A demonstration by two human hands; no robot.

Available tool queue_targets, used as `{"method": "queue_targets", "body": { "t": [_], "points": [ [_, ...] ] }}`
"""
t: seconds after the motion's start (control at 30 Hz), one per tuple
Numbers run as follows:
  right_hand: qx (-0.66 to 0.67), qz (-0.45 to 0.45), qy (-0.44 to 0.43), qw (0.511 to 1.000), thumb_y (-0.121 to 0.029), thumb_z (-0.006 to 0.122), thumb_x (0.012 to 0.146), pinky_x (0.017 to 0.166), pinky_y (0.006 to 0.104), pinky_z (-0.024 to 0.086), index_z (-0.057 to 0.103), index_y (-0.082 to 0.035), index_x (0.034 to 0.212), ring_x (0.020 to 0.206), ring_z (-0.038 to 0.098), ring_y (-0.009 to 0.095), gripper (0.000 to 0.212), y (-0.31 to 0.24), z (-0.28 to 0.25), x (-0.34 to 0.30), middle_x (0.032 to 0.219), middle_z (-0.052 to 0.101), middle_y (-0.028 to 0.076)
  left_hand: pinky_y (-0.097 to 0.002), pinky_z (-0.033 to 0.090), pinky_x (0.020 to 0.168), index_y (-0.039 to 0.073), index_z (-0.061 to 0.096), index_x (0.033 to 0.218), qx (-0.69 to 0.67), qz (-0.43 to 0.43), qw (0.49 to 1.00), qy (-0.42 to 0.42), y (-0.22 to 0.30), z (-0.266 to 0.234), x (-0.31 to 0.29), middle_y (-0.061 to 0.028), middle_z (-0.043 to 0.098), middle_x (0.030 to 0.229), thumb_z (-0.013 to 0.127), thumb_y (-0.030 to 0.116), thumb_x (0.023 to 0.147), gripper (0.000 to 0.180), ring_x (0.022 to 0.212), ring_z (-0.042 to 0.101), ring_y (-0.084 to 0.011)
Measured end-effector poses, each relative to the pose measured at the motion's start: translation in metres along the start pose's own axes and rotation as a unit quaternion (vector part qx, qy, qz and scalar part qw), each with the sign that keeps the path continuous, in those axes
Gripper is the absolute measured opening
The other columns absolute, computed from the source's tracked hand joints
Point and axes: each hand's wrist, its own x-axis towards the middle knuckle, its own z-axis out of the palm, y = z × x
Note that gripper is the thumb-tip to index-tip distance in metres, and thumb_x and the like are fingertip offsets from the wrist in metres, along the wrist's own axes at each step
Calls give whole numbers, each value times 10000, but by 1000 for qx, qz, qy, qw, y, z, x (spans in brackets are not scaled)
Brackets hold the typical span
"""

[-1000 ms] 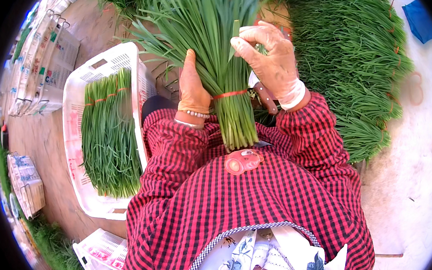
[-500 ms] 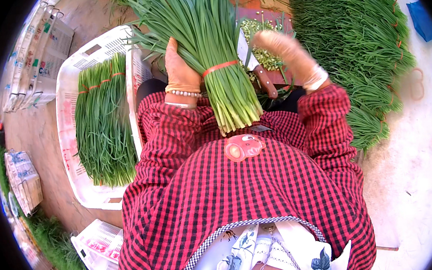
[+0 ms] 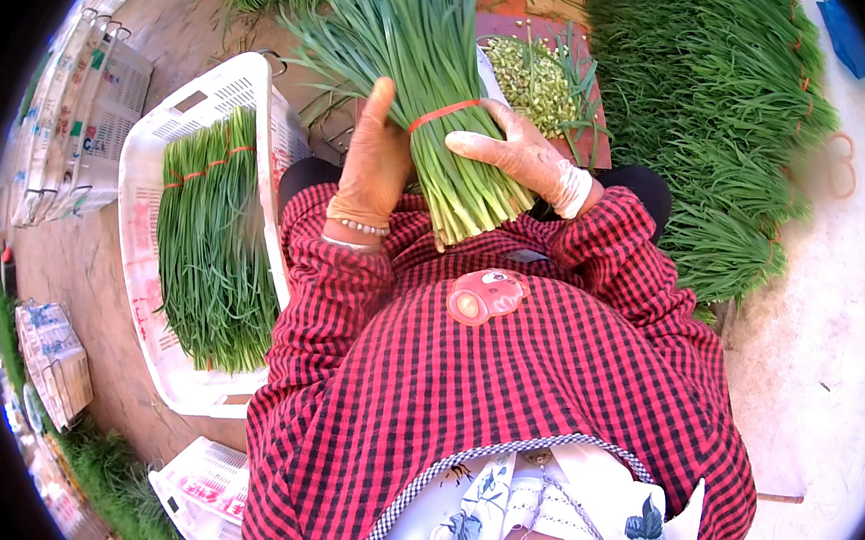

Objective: The person trims the root ends of bundles of chives using a knife, removes loose leaves by hand, and places the finished bundles into a plastic crate.

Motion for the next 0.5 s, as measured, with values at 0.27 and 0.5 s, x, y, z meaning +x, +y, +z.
{"method": "queue_targets", "body": {
  "t": [0.27,0.5],
  "points": [
    [-88,2,-9,996,-524,623,939,1050,367,427,543,14,1356,1228,572,269,686,-1,-4,-11,1285,629,171,-444,582,884,-3,630,1212,-168,-141,976,-4,-9,-24,-16,-189,706,1125,613,408,932,497,948,706,-315],
    [215,42,-78,973,-457,559,1009,964,295,456,597,-17,1298,1097,593,132,528,-18,-5,-7,1215,649,72,-440,582,860,28,645,1192,-210,-42,964,-158,6,-26,-11,-158,706,1132,604,401,902,474,969,698,-304]
  ]
}}
